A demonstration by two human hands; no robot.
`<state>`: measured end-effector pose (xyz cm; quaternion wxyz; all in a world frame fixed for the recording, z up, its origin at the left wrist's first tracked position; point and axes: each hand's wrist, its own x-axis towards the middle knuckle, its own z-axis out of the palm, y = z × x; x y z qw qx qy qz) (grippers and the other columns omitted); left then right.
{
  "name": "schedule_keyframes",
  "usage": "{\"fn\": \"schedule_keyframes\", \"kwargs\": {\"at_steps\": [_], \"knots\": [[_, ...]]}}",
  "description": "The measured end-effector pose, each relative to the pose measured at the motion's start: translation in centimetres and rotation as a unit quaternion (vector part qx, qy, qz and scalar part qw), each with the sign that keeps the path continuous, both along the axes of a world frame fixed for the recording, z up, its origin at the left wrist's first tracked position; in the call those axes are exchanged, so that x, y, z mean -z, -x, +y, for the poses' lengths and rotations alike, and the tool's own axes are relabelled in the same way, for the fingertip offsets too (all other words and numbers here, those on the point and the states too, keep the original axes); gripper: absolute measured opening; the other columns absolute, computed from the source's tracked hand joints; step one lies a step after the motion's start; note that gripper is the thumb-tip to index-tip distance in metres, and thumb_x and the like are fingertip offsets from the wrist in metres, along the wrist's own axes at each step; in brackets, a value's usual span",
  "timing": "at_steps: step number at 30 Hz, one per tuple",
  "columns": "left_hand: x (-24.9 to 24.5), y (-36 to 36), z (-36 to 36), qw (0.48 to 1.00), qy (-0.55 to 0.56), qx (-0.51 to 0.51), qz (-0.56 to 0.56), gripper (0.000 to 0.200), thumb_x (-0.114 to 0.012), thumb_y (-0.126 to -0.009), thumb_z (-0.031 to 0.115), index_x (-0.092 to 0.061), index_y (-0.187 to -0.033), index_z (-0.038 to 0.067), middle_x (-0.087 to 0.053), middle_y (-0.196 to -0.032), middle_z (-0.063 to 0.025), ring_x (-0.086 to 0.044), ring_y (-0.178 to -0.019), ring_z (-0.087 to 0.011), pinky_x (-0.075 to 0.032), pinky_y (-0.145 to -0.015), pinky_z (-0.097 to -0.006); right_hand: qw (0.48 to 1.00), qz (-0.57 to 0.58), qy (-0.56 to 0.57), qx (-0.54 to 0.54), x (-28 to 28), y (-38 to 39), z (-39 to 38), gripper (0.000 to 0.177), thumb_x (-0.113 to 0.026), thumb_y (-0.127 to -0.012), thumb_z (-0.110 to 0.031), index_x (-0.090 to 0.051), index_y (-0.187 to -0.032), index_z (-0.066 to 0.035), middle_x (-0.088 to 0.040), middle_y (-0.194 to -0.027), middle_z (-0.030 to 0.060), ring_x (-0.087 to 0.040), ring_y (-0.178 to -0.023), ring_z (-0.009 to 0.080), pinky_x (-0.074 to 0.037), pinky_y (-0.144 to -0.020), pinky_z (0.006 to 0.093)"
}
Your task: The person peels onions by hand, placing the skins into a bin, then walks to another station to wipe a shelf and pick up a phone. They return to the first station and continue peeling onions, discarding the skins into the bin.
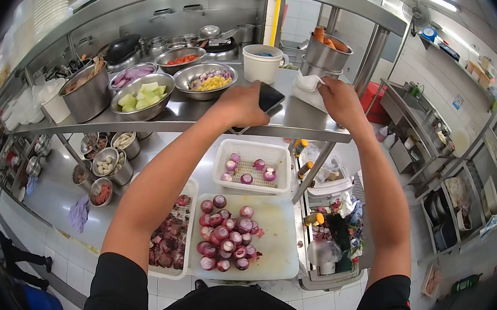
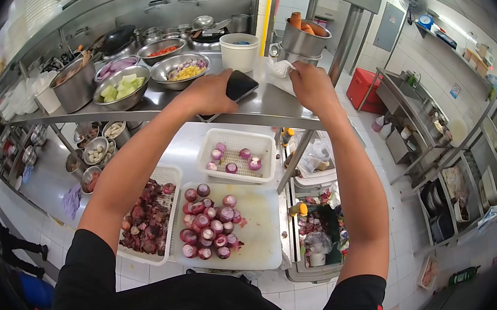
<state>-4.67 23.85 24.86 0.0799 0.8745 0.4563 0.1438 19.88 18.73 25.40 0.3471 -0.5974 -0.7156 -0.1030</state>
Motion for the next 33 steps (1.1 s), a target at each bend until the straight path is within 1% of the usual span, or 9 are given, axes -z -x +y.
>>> {"fn": "schedule_keyframes", "kwargs": {"at_steps": [3,8,10,13,14,20,23,28,33], "knots": [[-0.5,-0.1,1.0,0.997,0.060,-0.009,0.043,0.100,-0.076,-0.065,0.033,-0.034,-0.145,-0.007,-0.062,-0.119,-0.0290,-0.063,-0.110,-0.0383,-0.049,-0.096,-0.0400,0.999,-0.013,0.021,-0.021,-0.6,-0.6,-0.3,0.024,-0.054,-0.096,-0.019,-0.060,-0.098,0.004,-0.063,-0.085,0.0276,-0.059,-0.082,0.0462,-0.045,-0.073,0.0482],[1.1,-3.5,0.5,0.909,-0.316,0.147,-0.226,0.075,-0.077,-0.074,0.023,-0.048,-0.138,-0.005,-0.068,-0.106,-0.0247,-0.067,-0.101,-0.0356,-0.052,-0.093,-0.0388,0.991,-0.027,0.099,-0.081,-2.5,-0.9,-1.0,0.025,-0.055,-0.096,-0.020,-0.061,-0.100,0.004,-0.064,-0.088,0.0259,-0.060,-0.082,0.0418,-0.046,-0.072,0.0459],[-0.8,-4.4,1.2,0.929,-0.073,0.168,-0.322,0.038,-0.072,-0.082,0.020,-0.067,-0.113,-0.002,-0.072,-0.092,-0.0169,-0.070,-0.087,-0.0304,-0.057,-0.085,-0.0365,0.983,-0.064,0.127,-0.116,-2.9,-1.5,-1.1,0.030,-0.057,-0.096,-0.026,-0.065,-0.106,0.001,-0.067,-0.090,0.0205,-0.063,-0.080,0.0309,-0.048,-0.070,0.0427],[-3.0,-3.0,2.4,0.889,0.127,0.189,-0.397,0.019,-0.069,-0.087,0.012,-0.071,-0.098,-0.003,-0.071,-0.084,-0.0099,-0.069,-0.079,-0.0200,-0.058,-0.075,-0.0322,0.991,0.039,0.115,-0.046,-4.0,-1.8,-3.7,0.036,-0.061,-0.094,-0.032,-0.067,-0.115,-0.003,-0.070,-0.086,0.0108,-0.062,-0.074,0.0181,-0.050,-0.069,0.0362],[-3.0,-3.0,2.2,0.878,0.123,0.206,-0.414,0.013,-0.065,-0.090,0.006,-0.069,-0.096,-0.004,-0.069,-0.080,-0.0064,-0.066,-0.073,-0.0132,-0.057,-0.068,-0.0271,0.959,0.087,0.266,-0.037,-6.7,-0.2,-5.7,0.041,-0.065,-0.092,-0.036,-0.068,-0.119,-0.005,-0.071,-0.086,0.0036,-0.062,-0.073,0.0099,-0.050,-0.070,0.0288],[-3.1,-3.3,0.5,0.819,0.182,0.263,-0.476,0.052,-0.074,-0.086,0.017,-0.054,-0.129,-0.001,-0.066,-0.111,-0.0115,-0.063,-0.103,-0.0162,-0.052,-0.089,-0.0319,0.963,0.090,0.243,-0.077,-6.0,-3.1,-3.9,0.039,-0.064,-0.094,-0.030,-0.067,-0.117,0.001,-0.072,-0.091,0.0031,-0.063,-0.076,0.0078,-0.051,-0.075,0.0252],[-1.2,-5.0,-0.9,0.852,0.160,0.261,-0.426,0.071,-0.078,-0.083,0.019,-0.042,-0.140,-0.002,-0.059,-0.128,-0.0163,-0.056,-0.118,-0.0188,-0.048,-0.098,-0.0367,0.954,0.110,0.260,-0.097,-6.7,-1.6,-4.5,0.036,-0.063,-0.093,-0.030,-0.070,-0.113,-0.001,-0.072,-0.086,0.0068,-0.064,-0.078,0.0143,-0.049,-0.077,0.0291],[-1.0,-5.2,-1.0,0.782,0.233,0.187,-0.547,0.025,-0.067,-0.092,0.016,-0.069,-0.105,-0.005,-0.072,-0.086,-0.0099,-0.067,-0.071,-0.0144,-0.054,-0.068,-0.0274,0.953,0.120,0.262,-0.090,-6.2,-2.0,-4.0,0.038,-0.065,-0.092,-0.030,-0.070,-0.115,0.000,-0.072,-0.089,0.0067,-0.065,-0.077,0.0117,-0.051,-0.072,0.0286],[-0.9,-4.8,0.0,0.820,0.067,0.211,-0.528,0.026,-0.062,-0.097,0.020,-0.068,-0.105,-0.004,-0.072,-0.086,-0.0079,-0.064,-0.071,-0.0096,-0.052,-0.065,-0.0264,0.916,0.323,0.187,-0.145,-5.6,-1.7,-4.4,0.043,-0.073,-0.088,-0.024,-0.066,-0.119,0.005,-0.072,-0.095,0.0090,-0.067,-0.082,0.0134,-0.055,-0.075,0.0282]]}}
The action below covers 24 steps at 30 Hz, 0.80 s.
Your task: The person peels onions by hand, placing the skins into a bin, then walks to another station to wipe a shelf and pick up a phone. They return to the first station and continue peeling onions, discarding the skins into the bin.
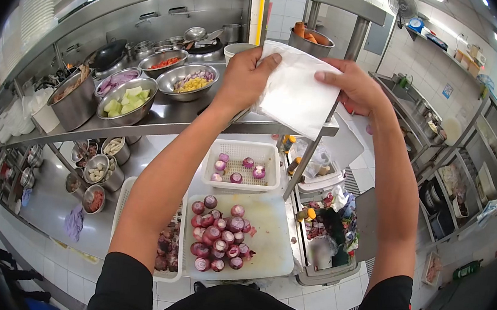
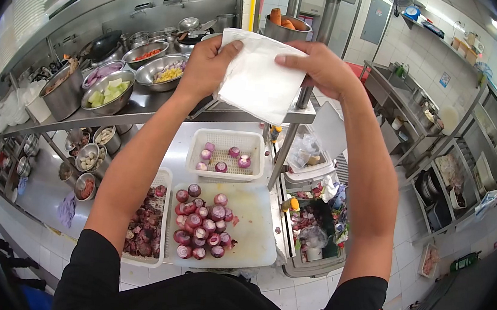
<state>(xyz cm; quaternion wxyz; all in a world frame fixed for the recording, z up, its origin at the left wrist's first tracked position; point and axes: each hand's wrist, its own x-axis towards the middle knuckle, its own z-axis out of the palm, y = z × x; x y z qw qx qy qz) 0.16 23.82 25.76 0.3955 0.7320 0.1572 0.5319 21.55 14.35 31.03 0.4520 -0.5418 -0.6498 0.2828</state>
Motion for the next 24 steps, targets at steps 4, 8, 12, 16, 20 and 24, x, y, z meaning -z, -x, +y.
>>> {"fn": "schedule_keyframes", "kwargs": {"at_steps": [4,8,12,16,20,24], "knots": [[-0.7,1.8,-0.3,0.999,0.051,0.004,-0.020,0.028,-0.059,-0.099,0.022,-0.068,-0.104,-0.004,-0.071,-0.085,-0.0055,-0.062,-0.071,-0.0088,-0.051,-0.066,-0.0254,0.996,0.050,0.051,-0.057,0.6,-1.0,0.6,0.044,-0.077,-0.084,-0.016,-0.062,-0.119,0.007,-0.071,-0.104,0.0108,-0.069,-0.088,0.0162,-0.058,-0.084,0.0320],[0.3,1.4,0.3,0.995,0.023,-0.002,-0.096,0.028,-0.058,-0.100,0.023,-0.067,-0.104,-0.003,-0.070,-0.088,-0.0052,-0.062,-0.076,-0.0083,-0.050,-0.069,-0.0237,0.969,0.240,-0.043,-0.039,2.3,1.6,0.8,0.035,-0.072,-0.090,-0.020,-0.063,-0.111,0.005,-0.071,-0.100,0.0090,-0.069,-0.083,0.0152,-0.056,-0.074,0.0308],[0.8,0.4,0.6,0.992,0.034,-0.007,-0.119,0.029,-0.058,-0.100,0.023,-0.067,-0.105,-0.003,-0.070,-0.090,-0.0056,-0.062,-0.077,-0.0080,-0.050,-0.070,-0.0234,0.960,0.247,-0.102,0.082,4.6,5.6,1.6,0.031,-0.067,-0.093,-0.024,-0.067,-0.110,0.002,-0.072,-0.090,0.0089,-0.064,-0.072,0.0154,-0.051,-0.067,0.0293],[1.5,-1.6,-0.2,0.972,0.127,-0.057,-0.191,0.029,-0.060,-0.099,0.023,-0.066,-0.105,-0.005,-0.071,-0.090,-0.0089,-0.064,-0.077,-0.0135,-0.051,-0.072,-0.0284,0.925,-0.017,-0.293,0.241,4.1,6.6,1.4,0.028,-0.065,-0.094,-0.026,-0.069,-0.103,0.001,-0.066,-0.073,0.0150,-0.059,-0.064,0.0161,-0.048,-0.064,0.0327],[1.8,-0.9,-0.5,0.980,0.065,-0.129,-0.136,0.029,-0.061,-0.097,0.022,-0.065,-0.104,-0.006,-0.071,-0.091,-0.0134,-0.067,-0.082,-0.0182,-0.052,-0.076,-0.0320,0.942,0.039,-0.269,0.198,3.9,6.6,1.5,0.030,-0.066,-0.094,-0.027,-0.070,-0.100,0.003,-0.068,-0.072,0.0103,-0.058,-0.062,0.0121,-0.047,-0.061,0.0299],[1.7,-0.9,0.1,0.967,0.104,-0.110,-0.203,0.031,-0.055,-0.100,0.022,-0.060,-0.087,-0.005,-0.066,-0.076,-0.0108,-0.056,-0.069,-0.0147,-0.047,-0.067,-0.0337,0.944,0.137,-0.257,0.153,4.2,6.2,1.5,0.033,-0.066,-0.094,-0.028,-0.070,-0.095,0.005,-0.068,-0.072,0.0054,-0.057,-0.062,0.0079,-0.046,-0.059,0.0269]]}}
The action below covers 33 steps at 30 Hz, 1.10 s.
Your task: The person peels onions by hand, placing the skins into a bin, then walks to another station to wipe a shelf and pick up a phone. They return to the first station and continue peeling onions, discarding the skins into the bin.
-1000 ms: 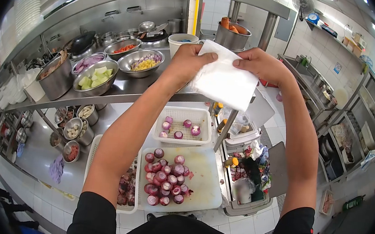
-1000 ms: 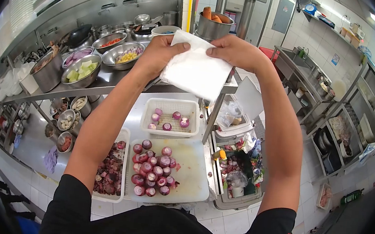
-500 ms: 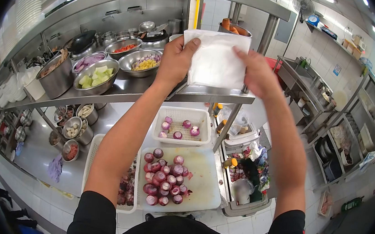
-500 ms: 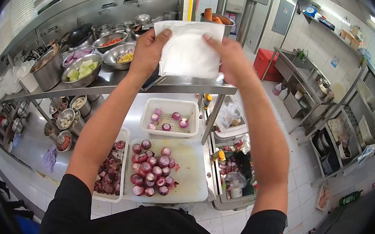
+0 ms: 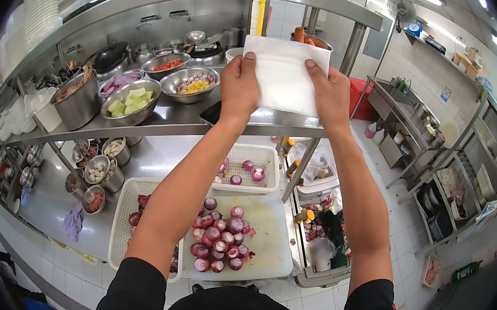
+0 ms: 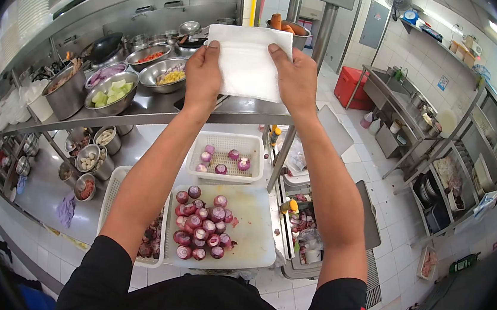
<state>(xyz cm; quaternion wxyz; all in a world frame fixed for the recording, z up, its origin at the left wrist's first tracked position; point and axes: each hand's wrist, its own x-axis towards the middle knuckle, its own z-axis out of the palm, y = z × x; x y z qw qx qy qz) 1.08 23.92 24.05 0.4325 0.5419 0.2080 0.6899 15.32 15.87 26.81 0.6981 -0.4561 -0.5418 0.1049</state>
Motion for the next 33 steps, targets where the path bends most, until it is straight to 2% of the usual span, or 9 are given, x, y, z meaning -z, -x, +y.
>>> {"fn": "schedule_keyframes", "kwargs": {"at_steps": [4,10,13,14,17,20,24,30,33], "knots": [[-0.4,-0.1,-1.2,0.997,-0.032,-0.069,0.018,0.033,-0.051,-0.102,0.022,-0.057,-0.081,-0.003,-0.061,-0.069,-0.0102,-0.047,-0.062,-0.0156,-0.044,-0.062,-0.0353,1.000,-0.002,0.018,0.007,-0.2,-1.0,0.1,0.034,-0.066,-0.095,-0.028,-0.070,-0.093,0.006,-0.068,-0.072,0.0056,-0.058,-0.063,0.0080,-0.046,-0.059,0.0270],[-1.4,1.4,-0.2,0.959,-0.068,-0.162,0.221,0.033,-0.056,-0.098,0.029,-0.064,-0.092,-0.002,-0.067,-0.078,-0.0186,-0.063,-0.070,-0.0295,-0.048,-0.069,-0.0397,0.999,-0.007,0.017,0.046,-0.8,-2.4,1.3,0.035,-0.070,-0.092,-0.027,-0.070,-0.102,0.007,-0.071,-0.081,0.0075,-0.061,-0.065,0.0096,-0.049,-0.062,0.0250],[-1.7,4.0,-0.5,0.793,-0.075,-0.199,0.571,0.044,-0.063,-0.090,0.041,-0.066,-0.106,0.001,-0.069,-0.097,-0.0217,-0.068,-0.097,-0.0349,-0.053,-0.085,-0.0456,0.989,-0.070,0.077,0.103,-1.6,-4.3,2.0,0.033,-0.069,-0.091,-0.025,-0.071,-0.100,0.007,-0.071,-0.080,0.0083,-0.063,-0.066,0.0105,-0.049,-0.063,0.0264],[-1.1,4.4,-0.9,0.791,-0.075,-0.198,0.573,0.044,-0.063,-0.090,0.041,-0.066,-0.106,0.001,-0.069,-0.097,-0.0217,-0.068,-0.097,-0.0349,-0.053,-0.085,-0.0456,0.990,-0.072,0.077,0.091,-1.7,-5.0,2.1,0.033,-0.069,-0.090,-0.026,-0.071,-0.099,0.006,-0.071,-0.079,0.0085,-0.063,-0.066,0.0111,-0.049,-0.063,0.0270],[-0.2,5.2,-2.2,0.635,-0.092,-0.172,0.747,0.050,-0.064,-0.089,0.043,-0.064,-0.112,-0.001,-0.064,-0.120,-0.0214,-0.064,-0.108,-0.0340,-0.054,-0.090,-0.0434,0.987,-0.098,0.090,0.090,-1.8,-6.1,2.8,0.033,-0.069,-0.090,-0.026,-0.072,-0.098,0.006,-0.071,-0.077,0.0085,-0.064,-0.065,0.0123,-0.050,-0.063,0.0279],[0.4,5.1,-1.0,0.638,-0.048,-0.161,0.751,0.050,-0.067,-0.086,0.041,-0.065,-0.112,-0.001,-0.067,-0.113,-0.0215,-0.066,-0.106,-0.0329,-0.054,-0.089,-0.0419,0.981,-0.135,0.087,0.113,-2.0,-5.7,3.1,0.033,-0.069,-0.090,-0.026,-0.072,-0.098,0.005,-0.071,-0.076,0.0087,-0.065,-0.064,0.0140,-0.050,-0.063,0.0287],[-1.1,5.6,-2.1,0.636,-0.019,-0.138,0.759,0.053,-0.070,-0.081,0.041,-0.065,-0.112,-0.001,-0.069,-0.106,-0.0212,-0.068,-0.102,-0.0332,-0.055,-0.088,-0.0412,0.980,-0.120,0.110,0.112,-0.9,-5.5,4.1,0.034,-0.066,-0.089,-0.030,-0.073,-0.099,0.002,-0.072,-0.081,0.0176,-0.071,-0.075,0.0278,-0.052,-0.072,0.0372],[0.2,10.2,-7.1,0.740,-0.050,-0.192,0.643,0.073,-0.072,-0.066,0.039,-0.060,-0.126,-0.001,-0.067,-0.113,-0.0241,-0.065,-0.102,-0.0385,-0.051,-0.092,-0.0427,0.969,-0.130,0.178,0.114,1.9,-4.9,6.3,0.035,-0.063,-0.092,-0.030,-0.070,-0.102,0.002,-0.071,-0.090,0.0224,-0.070,-0.085,0.0349,-0.052,-0.079,0.0408],[-0.3,13.5,-10.1,0.775,-0.051,-0.206,0.596,0.079,-0.073,-0.065,0.038,-0.057,-0.132,0.001,-0.066,-0.113,-0.0225,-0.065,-0.100,-0.0353,-0.050,-0.091,-0.0407,0.906,-0.339,0.154,0.200,5.0,-5.5,8.4,0.031,-0.062,-0.091,-0.028,-0.069,-0.096,0.002,-0.070,-0.097,0.0240,-0.068,-0.091,0.0407,-0.053,-0.082,0.0460]]}}
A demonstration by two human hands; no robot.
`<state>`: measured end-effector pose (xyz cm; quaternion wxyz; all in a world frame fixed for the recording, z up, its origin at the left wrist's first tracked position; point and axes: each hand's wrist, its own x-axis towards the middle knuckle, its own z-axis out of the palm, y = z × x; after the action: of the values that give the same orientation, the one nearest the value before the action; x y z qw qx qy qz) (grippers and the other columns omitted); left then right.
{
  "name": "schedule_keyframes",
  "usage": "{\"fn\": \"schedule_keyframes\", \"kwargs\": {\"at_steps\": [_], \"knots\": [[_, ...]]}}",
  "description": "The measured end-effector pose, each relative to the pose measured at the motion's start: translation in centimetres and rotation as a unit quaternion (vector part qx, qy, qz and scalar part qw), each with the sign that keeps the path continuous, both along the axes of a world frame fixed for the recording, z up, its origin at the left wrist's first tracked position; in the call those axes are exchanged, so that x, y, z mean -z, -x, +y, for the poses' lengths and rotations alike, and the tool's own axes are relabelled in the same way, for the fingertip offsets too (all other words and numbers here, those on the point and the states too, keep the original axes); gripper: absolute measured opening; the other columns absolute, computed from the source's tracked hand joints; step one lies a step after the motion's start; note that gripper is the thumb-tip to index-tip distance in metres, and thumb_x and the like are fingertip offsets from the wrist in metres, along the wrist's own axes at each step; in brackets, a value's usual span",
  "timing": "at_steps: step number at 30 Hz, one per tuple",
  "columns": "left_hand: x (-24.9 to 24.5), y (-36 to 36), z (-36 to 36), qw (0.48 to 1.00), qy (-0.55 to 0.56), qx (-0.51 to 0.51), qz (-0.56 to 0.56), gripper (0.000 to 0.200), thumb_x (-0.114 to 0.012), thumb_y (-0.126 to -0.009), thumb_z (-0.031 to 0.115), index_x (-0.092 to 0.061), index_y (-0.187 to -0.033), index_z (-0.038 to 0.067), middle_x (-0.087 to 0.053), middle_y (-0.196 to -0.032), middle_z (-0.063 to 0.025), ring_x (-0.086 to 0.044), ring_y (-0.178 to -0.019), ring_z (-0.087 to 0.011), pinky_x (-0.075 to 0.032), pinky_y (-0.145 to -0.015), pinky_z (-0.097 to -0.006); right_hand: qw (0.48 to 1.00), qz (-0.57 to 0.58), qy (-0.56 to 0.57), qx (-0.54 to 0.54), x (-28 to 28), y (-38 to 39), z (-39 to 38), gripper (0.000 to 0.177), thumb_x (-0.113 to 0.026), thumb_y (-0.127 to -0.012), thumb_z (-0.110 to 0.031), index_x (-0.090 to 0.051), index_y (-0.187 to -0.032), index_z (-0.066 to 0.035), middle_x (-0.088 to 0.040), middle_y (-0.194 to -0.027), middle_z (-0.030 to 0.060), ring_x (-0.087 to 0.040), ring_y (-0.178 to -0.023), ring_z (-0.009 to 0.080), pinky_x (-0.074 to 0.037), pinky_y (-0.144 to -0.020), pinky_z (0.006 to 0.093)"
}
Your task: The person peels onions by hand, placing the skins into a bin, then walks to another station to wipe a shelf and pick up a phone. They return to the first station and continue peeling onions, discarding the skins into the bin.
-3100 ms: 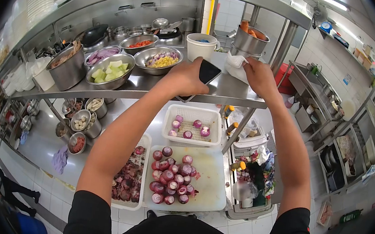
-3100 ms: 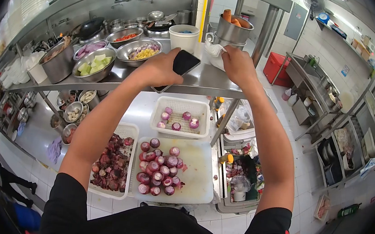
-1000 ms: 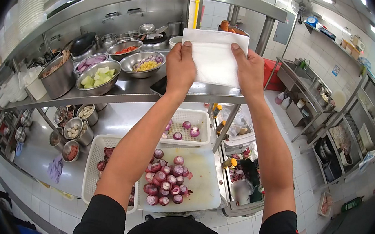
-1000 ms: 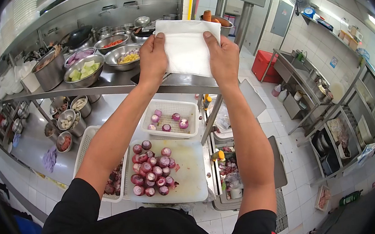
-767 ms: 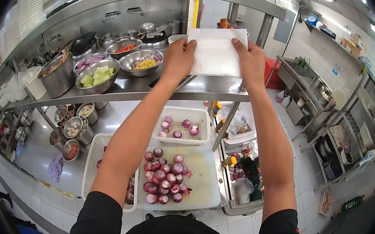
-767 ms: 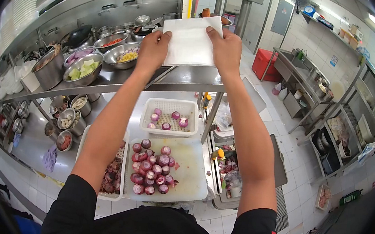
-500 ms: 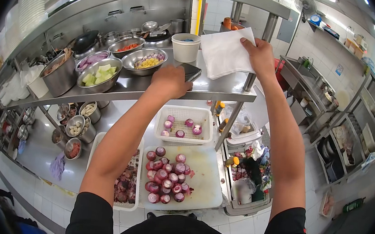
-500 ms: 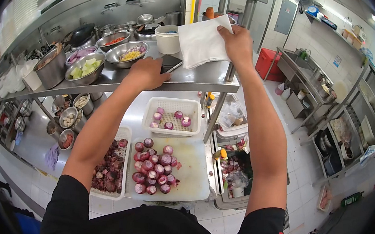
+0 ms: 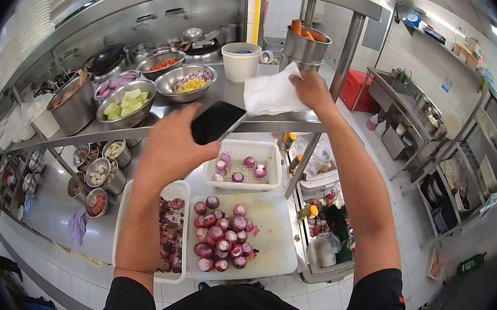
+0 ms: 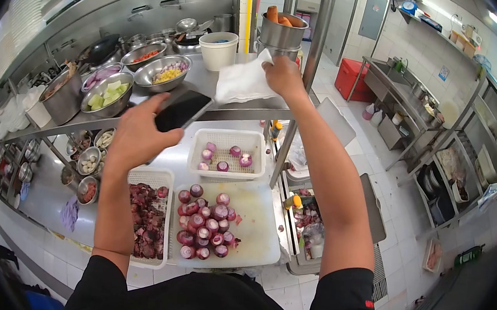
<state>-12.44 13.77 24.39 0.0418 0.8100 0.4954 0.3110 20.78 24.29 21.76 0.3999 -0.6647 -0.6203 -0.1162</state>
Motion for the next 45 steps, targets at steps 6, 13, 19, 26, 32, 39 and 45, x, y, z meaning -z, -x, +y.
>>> {"fn": "schedule_keyframes", "kwargs": {"at_steps": [6,13,19,26,32,39,45], "knots": [[-3.7,-1.2,2.1,0.990,0.032,0.096,-0.094,0.080,-0.074,-0.064,0.038,-0.057,-0.133,0.000,-0.065,-0.118,-0.0233,-0.065,-0.106,-0.0343,-0.049,-0.093,-0.0388,0.988,-0.105,0.094,0.069,1.1,1.9,-1.4,0.024,-0.062,-0.090,-0.021,-0.068,-0.089,0.002,-0.069,-0.089,0.0259,-0.068,-0.088,0.0435,-0.055,-0.080,0.0500],[-1.0,-10.9,12.9,0.965,0.045,0.252,-0.059,0.080,-0.076,-0.065,0.038,-0.056,-0.137,0.008,-0.065,-0.123,-0.0190,-0.065,-0.108,-0.0317,-0.050,-0.095,-0.0363,0.992,-0.092,0.038,0.072,-0.6,2.3,-6.7,0.023,-0.062,-0.090,-0.019,-0.069,-0.098,0.002,-0.070,-0.094,0.0230,-0.068,-0.094,0.0383,-0.054,-0.083,0.0464],[1.0,-14.9,15.2,0.956,0.026,0.288,0.050,0.076,-0.079,-0.069,0.039,-0.058,-0.135,0.009,-0.063,-0.124,-0.0190,-0.062,-0.112,-0.0325,-0.047,-0.099,-0.0387,0.996,0.046,-0.040,0.072,-0.1,-1.2,-14.5,0.032,-0.062,-0.091,-0.025,-0.069,-0.115,-0.005,-0.072,-0.100,0.0169,-0.068,-0.090,0.0352,-0.052,-0.080,0.0444],[1.1,-16.3,14.4,0.965,0.047,0.257,0.036,0.077,-0.078,-0.070,0.047,-0.059,-0.132,0.005,-0.064,-0.119,-0.0206,-0.061,-0.113,-0.0339,-0.047,-0.099,-0.0408,0.985,0.156,-0.040,0.057,1.3,-4.1,-15.2,0.028,-0.062,-0.092,-0.026,-0.072,-0.106,-0.004,-0.073,-0.091,0.0155,-0.071,-0.077,0.0271,-0.053,-0.072,0.0360],[-3.7,-20.9,15.7,0.931,-0.307,0.174,-0.087,0.061,-0.072,-0.083,0.038,-0.051,-0.136,0.015,-0.057,-0.132,-0.0200,-0.061,-0.115,-0.0351,-0.051,-0.094,-0.0437,0.951,0.298,-0.082,-0.008,1.1,-4.5,-13.5,0.027,-0.063,-0.092,-0.021,-0.070,-0.106,0.001,-0.072,-0.084,0.0100,-0.068,-0.064,0.0143,-0.051,-0.062,0.0283],[-5.5,-24.1,19.9,0.961,-0.207,0.143,0.118,0.062,-0.068,-0.084,0.034,-0.046,-0.136,0.009,-0.054,-0.136,-0.0212,-0.059,-0.118,-0.0357,-0.051,-0.095,-0.0459,0.945,0.321,-0.063,0.012,4.1,-7.1,-15.5,0.028,-0.064,-0.092,-0.021,-0.070,-0.107,0.002,-0.072,-0.086,0.0106,-0.069,-0.065,0.0154,-0.052,-0.062,0.0279],[-5.9,-22.7,17.9,0.964,-0.242,0.102,0.045,0.071,-0.074,-0.079,0.039,-0.047,-0.139,0.012,-0.056,-0.132,-0.0205,-0.058,-0.118,-0.0358,-0.050,-0.097,-0.0451,0.937,0.345,-0.047,0.032,5.4,-8.6,-17.0,0.028,-0.063,-0.092,-0.020,-0.069,-0.108,0.002,-0.072,-0.089,0.0094,-0.068,-0.065,0.0148,-0.051,-0.060,0.0269]]}}
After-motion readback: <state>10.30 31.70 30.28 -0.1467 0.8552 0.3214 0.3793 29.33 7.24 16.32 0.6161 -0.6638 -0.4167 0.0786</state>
